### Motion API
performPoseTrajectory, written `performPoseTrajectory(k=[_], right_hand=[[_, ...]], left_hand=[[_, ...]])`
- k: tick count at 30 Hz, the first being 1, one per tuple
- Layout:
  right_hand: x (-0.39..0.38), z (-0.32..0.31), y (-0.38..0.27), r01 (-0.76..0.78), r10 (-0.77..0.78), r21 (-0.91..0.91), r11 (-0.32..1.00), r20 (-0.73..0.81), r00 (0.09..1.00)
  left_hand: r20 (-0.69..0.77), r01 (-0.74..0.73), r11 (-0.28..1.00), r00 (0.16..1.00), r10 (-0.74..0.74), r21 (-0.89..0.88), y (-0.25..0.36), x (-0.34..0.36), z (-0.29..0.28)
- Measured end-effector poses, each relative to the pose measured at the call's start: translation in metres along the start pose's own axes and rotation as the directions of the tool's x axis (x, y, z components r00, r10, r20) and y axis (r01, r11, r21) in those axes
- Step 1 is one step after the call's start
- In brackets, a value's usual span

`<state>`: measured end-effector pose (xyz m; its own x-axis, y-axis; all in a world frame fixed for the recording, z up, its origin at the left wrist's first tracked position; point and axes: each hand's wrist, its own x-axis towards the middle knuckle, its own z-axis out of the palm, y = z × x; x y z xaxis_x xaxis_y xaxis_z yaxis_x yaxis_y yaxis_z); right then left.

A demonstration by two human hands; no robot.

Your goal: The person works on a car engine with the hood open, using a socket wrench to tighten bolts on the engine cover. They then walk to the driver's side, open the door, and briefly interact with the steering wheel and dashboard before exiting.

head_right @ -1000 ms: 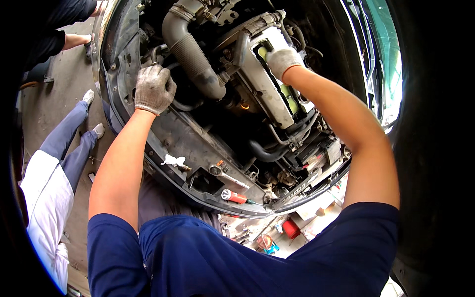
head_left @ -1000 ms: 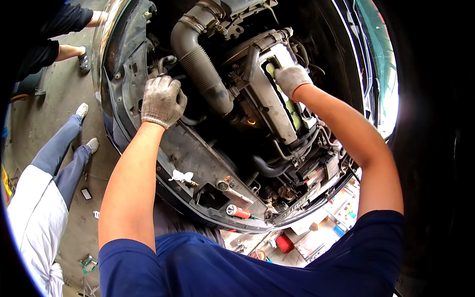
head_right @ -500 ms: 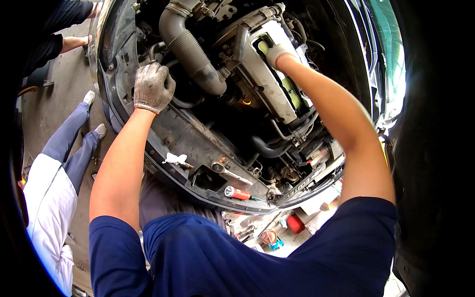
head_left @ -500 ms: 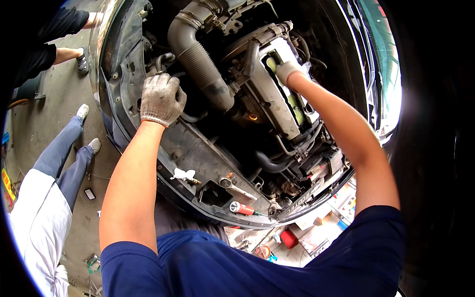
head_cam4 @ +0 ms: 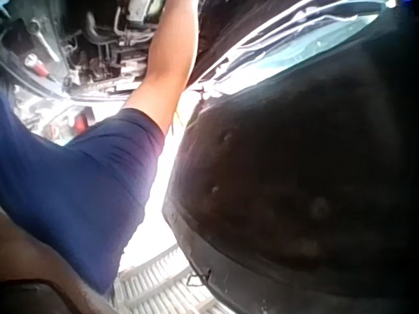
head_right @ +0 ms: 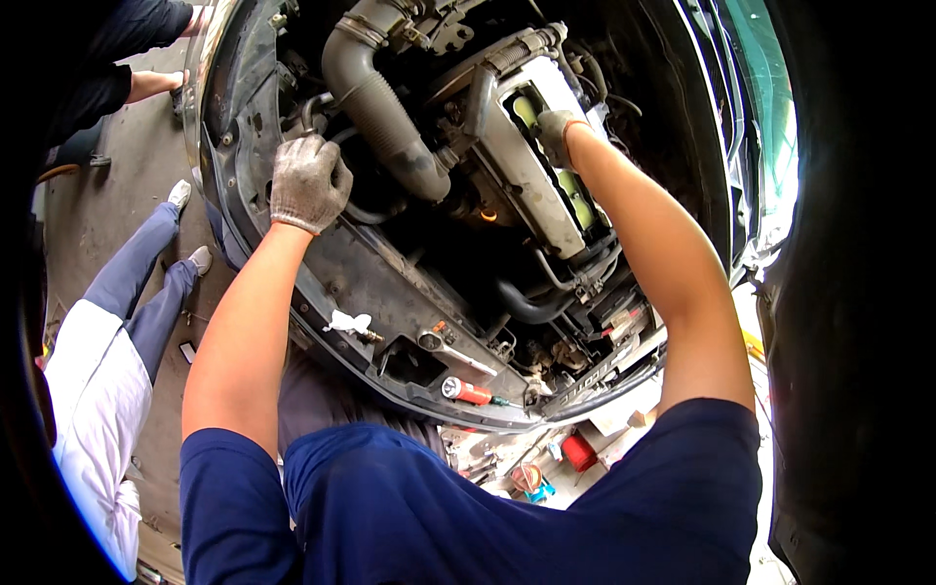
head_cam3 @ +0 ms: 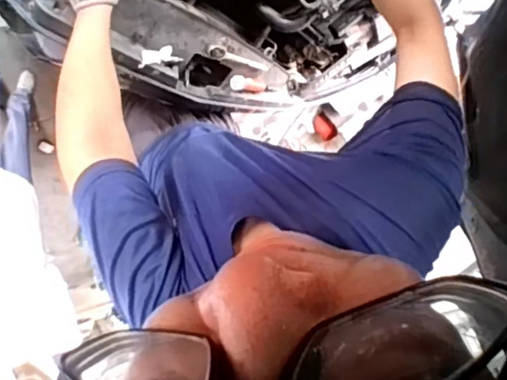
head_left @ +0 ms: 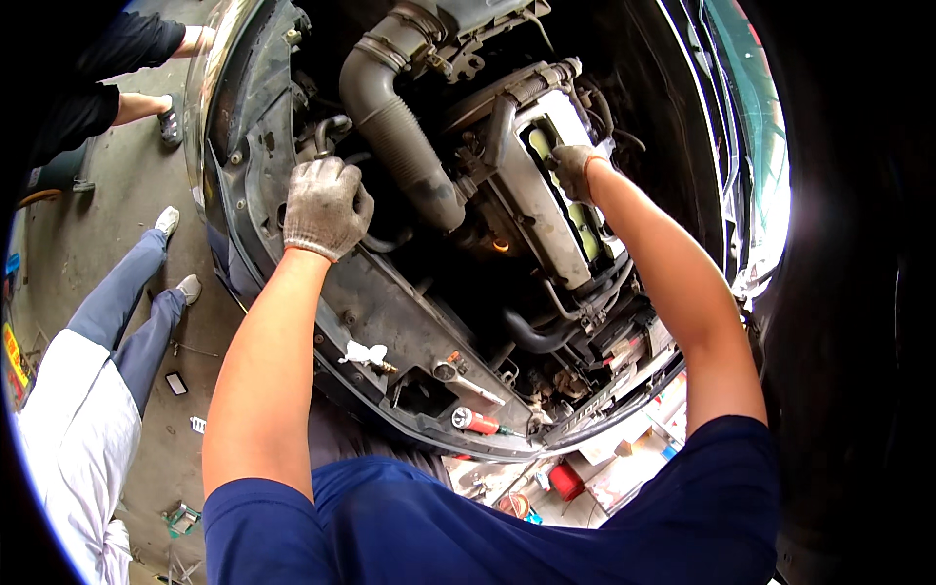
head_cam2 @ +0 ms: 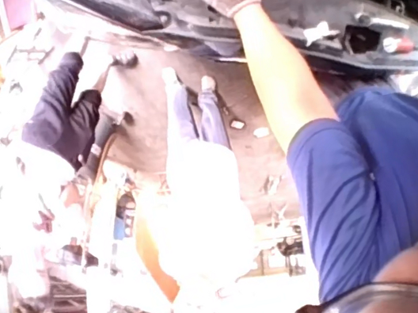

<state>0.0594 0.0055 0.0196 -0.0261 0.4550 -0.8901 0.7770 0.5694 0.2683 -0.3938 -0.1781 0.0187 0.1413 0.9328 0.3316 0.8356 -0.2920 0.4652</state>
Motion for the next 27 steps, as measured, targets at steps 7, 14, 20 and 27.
performPoseTrajectory(k=[7,14,20,27], right_hand=[[-0.047,-0.061,-0.072,-0.04,0.115,0.202,0.979,-0.373,0.921],[-0.038,-0.072,-0.085,-0.133,0.284,0.467,0.874,-0.269,0.92],[-0.036,-0.054,-0.058,-0.134,0.282,0.47,0.873,-0.261,0.923],[-0.067,-0.08,-0.08,-0.027,0.056,0.082,0.996,-0.368,0.928]], left_hand=[[0.033,0.072,0.995,0.997,-0.075,0.062,-0.013,-0.013,-0.015],[0.002,0.058,0.995,0.998,-0.059,0.076,-0.019,-0.019,-0.017],[0.014,0.037,0.999,0.999,-0.037,0.036,-0.011,-0.011,-0.01],[0.018,0.049,0.998,0.999,-0.05,0.05,-0.015,-0.013,-0.011]])
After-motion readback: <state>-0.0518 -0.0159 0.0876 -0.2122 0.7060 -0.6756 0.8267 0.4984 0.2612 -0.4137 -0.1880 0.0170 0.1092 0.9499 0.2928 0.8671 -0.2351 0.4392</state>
